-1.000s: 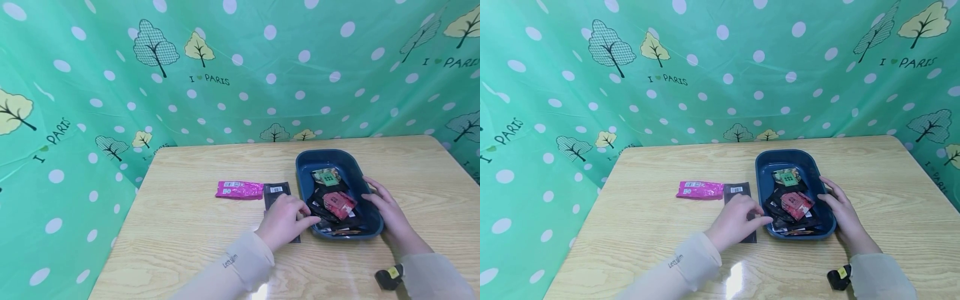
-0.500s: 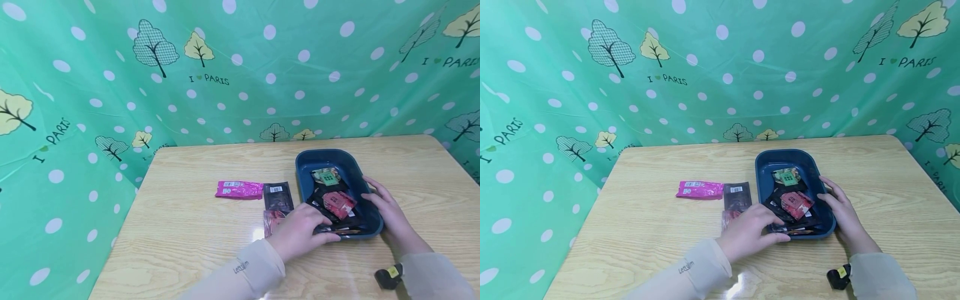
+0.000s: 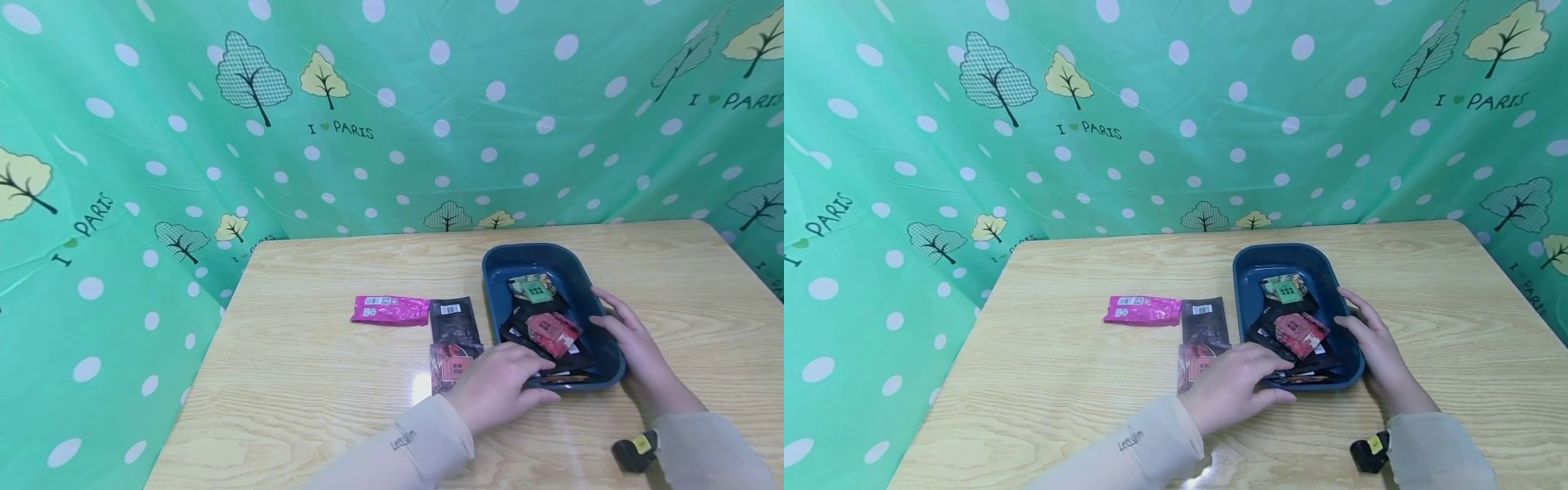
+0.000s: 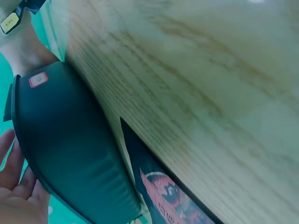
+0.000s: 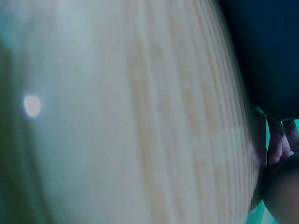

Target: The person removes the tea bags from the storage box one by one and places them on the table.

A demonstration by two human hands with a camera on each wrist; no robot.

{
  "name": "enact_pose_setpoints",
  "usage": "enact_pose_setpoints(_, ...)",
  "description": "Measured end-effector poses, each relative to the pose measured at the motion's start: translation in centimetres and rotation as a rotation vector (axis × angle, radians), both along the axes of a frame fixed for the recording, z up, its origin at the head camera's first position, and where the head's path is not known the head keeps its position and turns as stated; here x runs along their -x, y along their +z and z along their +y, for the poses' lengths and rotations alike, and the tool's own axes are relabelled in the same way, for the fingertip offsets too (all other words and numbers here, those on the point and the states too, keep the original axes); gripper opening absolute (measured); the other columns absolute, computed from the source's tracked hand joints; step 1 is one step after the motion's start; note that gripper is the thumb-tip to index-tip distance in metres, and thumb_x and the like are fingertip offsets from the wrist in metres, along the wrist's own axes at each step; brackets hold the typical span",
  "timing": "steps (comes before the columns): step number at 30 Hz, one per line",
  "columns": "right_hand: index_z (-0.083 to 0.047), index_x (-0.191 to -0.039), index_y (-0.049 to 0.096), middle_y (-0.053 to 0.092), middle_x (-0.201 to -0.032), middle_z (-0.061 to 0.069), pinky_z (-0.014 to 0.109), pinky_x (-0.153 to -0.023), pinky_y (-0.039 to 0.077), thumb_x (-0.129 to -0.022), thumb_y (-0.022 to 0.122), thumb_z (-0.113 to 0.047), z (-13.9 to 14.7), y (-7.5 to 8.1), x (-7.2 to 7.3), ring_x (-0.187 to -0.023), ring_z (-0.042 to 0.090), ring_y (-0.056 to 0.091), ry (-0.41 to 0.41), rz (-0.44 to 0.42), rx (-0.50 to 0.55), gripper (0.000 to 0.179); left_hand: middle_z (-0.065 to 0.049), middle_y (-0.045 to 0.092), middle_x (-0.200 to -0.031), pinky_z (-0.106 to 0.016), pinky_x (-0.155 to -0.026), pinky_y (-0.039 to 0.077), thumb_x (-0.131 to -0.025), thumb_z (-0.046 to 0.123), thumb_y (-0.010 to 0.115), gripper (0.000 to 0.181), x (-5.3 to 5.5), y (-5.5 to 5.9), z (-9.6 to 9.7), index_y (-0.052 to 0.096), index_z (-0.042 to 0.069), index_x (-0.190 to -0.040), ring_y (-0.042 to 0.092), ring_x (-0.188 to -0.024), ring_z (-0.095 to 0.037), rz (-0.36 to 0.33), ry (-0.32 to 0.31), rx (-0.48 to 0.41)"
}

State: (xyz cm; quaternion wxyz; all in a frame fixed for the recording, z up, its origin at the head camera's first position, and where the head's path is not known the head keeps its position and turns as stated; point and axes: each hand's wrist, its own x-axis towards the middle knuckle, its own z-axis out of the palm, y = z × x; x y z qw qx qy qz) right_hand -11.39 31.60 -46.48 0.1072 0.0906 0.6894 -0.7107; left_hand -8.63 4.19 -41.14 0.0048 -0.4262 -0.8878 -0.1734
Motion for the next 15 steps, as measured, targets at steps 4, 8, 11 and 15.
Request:
enact_pose_setpoints(4,-0.039,-0.154,0.026,0.03,-0.144,0.007,0.015,-0.078,0.053,-0.104,0.05,-0.034,0.0,0.0,0.02,-0.097,-0.011,0.057,-0.001,-0.008,-0.024,0.056,0.014,0.068,-0.122,-0.013,-0.107,0.037,-0.097,0.05,0.056,0.041,-0.07,-0.12,0.09,0.066,0.025,-0.128,0.059,-0.117,0.0,0.022,-0.007,0.003)
enact_pose_setpoints(8,-0.038,-0.154,0.028,0.039,-0.131,-0.007,0.015,-0.078,0.053,-0.104,0.051,-0.031,0.05,-0.03,-0.05,-0.097,-0.01,0.058,-0.002,0.009,0.002,0.055,0.015,0.068,-0.12,-0.011,-0.104,0.038,-0.098,0.048,0.056,0.038,-0.13,-0.28,0.06,0.067,0.026,-0.127,0.058,-0.115,0.001,0.014,-0.008,0.001)
enact_pose_setpoints(11,-0.038,-0.154,0.029,0.04,-0.122,-0.016,0.015,-0.078,0.053,-0.104,0.051,-0.03,0.06,-0.02,-0.05,-0.097,-0.009,0.059,-0.002,0.016,0.011,0.055,0.016,0.069,-0.119,-0.011,-0.103,0.038,-0.098,0.048,0.056,0.037,-0.15,-0.38,0.05,0.067,0.026,-0.126,0.058,-0.113,0.002,0.027,-0.009,-0.001)
enact_pose_setpoints(15,-0.038,-0.153,0.03,0.041,-0.121,-0.017,0.015,-0.078,0.053,-0.104,0.051,-0.03,0.07,-0.02,-0.05,-0.097,-0.009,0.059,-0.001,0.018,0.014,0.055,0.016,0.069,-0.118,-0.01,-0.103,0.038,-0.097,0.047,0.058,0.036,-0.13,-0.49,0.1,0.068,0.026,-0.125,0.059,-0.112,0.002,0.055,-0.017,-0.003)
